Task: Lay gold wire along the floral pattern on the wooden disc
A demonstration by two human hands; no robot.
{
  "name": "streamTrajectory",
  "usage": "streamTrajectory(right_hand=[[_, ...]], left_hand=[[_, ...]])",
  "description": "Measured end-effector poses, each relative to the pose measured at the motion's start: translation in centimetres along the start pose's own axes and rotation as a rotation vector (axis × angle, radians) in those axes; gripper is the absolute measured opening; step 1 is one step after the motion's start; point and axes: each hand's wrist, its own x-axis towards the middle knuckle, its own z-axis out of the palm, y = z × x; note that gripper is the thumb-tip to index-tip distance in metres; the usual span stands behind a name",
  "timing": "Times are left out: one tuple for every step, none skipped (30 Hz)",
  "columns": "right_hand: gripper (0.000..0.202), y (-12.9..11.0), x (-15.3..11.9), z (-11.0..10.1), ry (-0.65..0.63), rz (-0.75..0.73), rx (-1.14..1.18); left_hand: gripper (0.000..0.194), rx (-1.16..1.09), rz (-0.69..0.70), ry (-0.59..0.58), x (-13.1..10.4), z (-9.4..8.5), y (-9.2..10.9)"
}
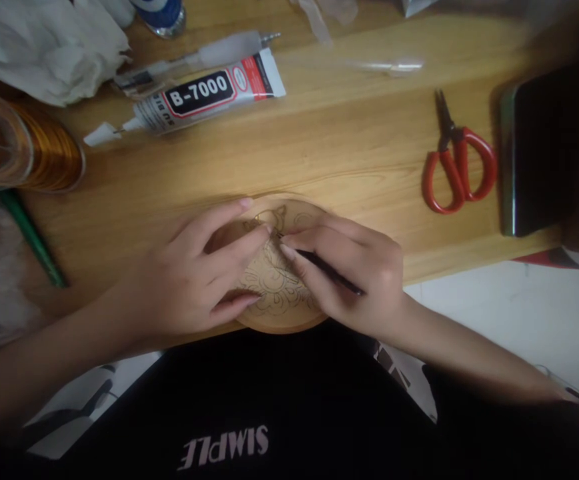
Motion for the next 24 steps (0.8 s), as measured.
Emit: streamTrajectory(right_hand=[[0.013, -0.2, 0.0, 0.1, 0.01, 0.013, -0.001], [0.014, -0.3, -0.1, 0.3, 0.019, 0.025, -0.006], [0.015, -0.5, -0.1, 0.4, 0.024, 0.035, -0.011], [0.016, -0.6, -0.2, 0.5, 0.029, 0.048, -0.018], [0.017, -0.6, -0.2, 0.5, 0.034, 0.057, -0.025], [0.018, -0.6, -0.3, 0.5, 0.034, 0.058, -0.03], [0.018, -0.6, -0.3, 0.4, 0.033, 0.048, -0.033], [0.018, -0.5, -0.3, 0.3, 0.025, 0.032, -0.034], [0.018, -0.3, -0.3, 0.2, 0.009, 0.011, -0.035], [0.018, -0.1, -0.2, 0.0, -0.011, -0.015, -0.038], [0.018, 0.1, -0.2, -0.2, -0.034, -0.043, -0.046], [0.018, 0.3, -0.2, -0.3, -0.056, -0.067, -0.057], [0.018, 0.5, -0.1, -0.5, -0.074, -0.092, -0.07], [0.018, 0.7, -0.1, -0.6, -0.087, -0.12, -0.084], [0.019, 0.9, -0.1, -0.7, -0.092, -0.147, -0.097], [0.019, 1.0, 0.0, -0.7, -0.094, -0.169, -0.108], [0.02, 1.1, 0.0, -0.7, -0.093, -0.186, -0.114], [0.02, 1.1, 0.0, -0.7, -0.091, -0.197, -0.118], [0.02, 1.2, 0.0, -0.6, -0.09, -0.205, -0.121], [0.02, 1.2, 0.1, -0.6, -0.089, -0.211, -0.123], [0.02, 1.2, 0.1, -0.6, -0.088, -0.22, -0.126], [0.02, 1.2, 0.1, -0.6, -0.091, -0.228, -0.133], [0.02, 1.2, 0.1, -0.6, -0.095, -0.237, -0.146], [0.019, 1.2, 0.2, -0.6, -0.1, -0.252, -0.162]], left_hand=[[0.04, 0.001, 0.001, -0.002, 0.0, 0.0, 0.0], [0.041, 0.001, 0.004, -0.001, 0.0, 0.0, 0.0], [0.042, 0.0, 0.009, 0.006, 0.0, 0.0, 0.0], [0.043, -0.001, 0.014, 0.011, 0.0, 0.0, -0.1], [0.043, 0.0, 0.013, 0.015, 0.0, 0.0, -0.1], [0.043, 0.001, 0.011, 0.014, 0.0, 0.0, -0.1], [0.043, 0.003, 0.013, 0.011, 0.0, 0.0, -0.1], [0.042, 0.005, 0.014, 0.004, 0.0, 0.0, -0.1], [0.041, 0.01, 0.014, -0.001, 0.0, 0.0, -0.1], [0.041, 0.013, 0.018, 0.0, 0.0, 0.0, -0.1], [0.04, 0.016, 0.022, 0.006, 0.0, 0.1, -0.1], [0.04, 0.018, 0.026, 0.011, 0.0, 0.1, -0.1], [0.04, 0.019, 0.026, 0.016, -0.1, 0.1, -0.1], [0.04, 0.019, 0.024, 0.015, -0.1, 0.1, -0.1], [0.041, 0.018, 0.023, 0.014, -0.1, 0.1, -0.1], [0.041, 0.017, 0.026, 0.011, -0.1, 0.1, -0.1], [0.042, 0.016, 0.025, 0.009, -0.1, 0.0, -0.1], [0.042, 0.013, 0.023, 0.009, -0.1, 0.0, -0.1], [0.042, 0.007, 0.02, 0.007, -0.1, 0.0, -0.1], [0.042, -0.001, 0.015, 0.001, 0.0, 0.0, -0.1], [0.041, -0.009, 0.011, -0.008, 0.0, -0.1, -0.1], [0.04, -0.017, 0.005, -0.018, 0.0, -0.1, -0.1], [0.039, -0.023, -0.002, -0.03, 0.0, -0.1, -0.1], [0.038, -0.026, -0.004, -0.038, 0.0, -0.1, 0.0]])
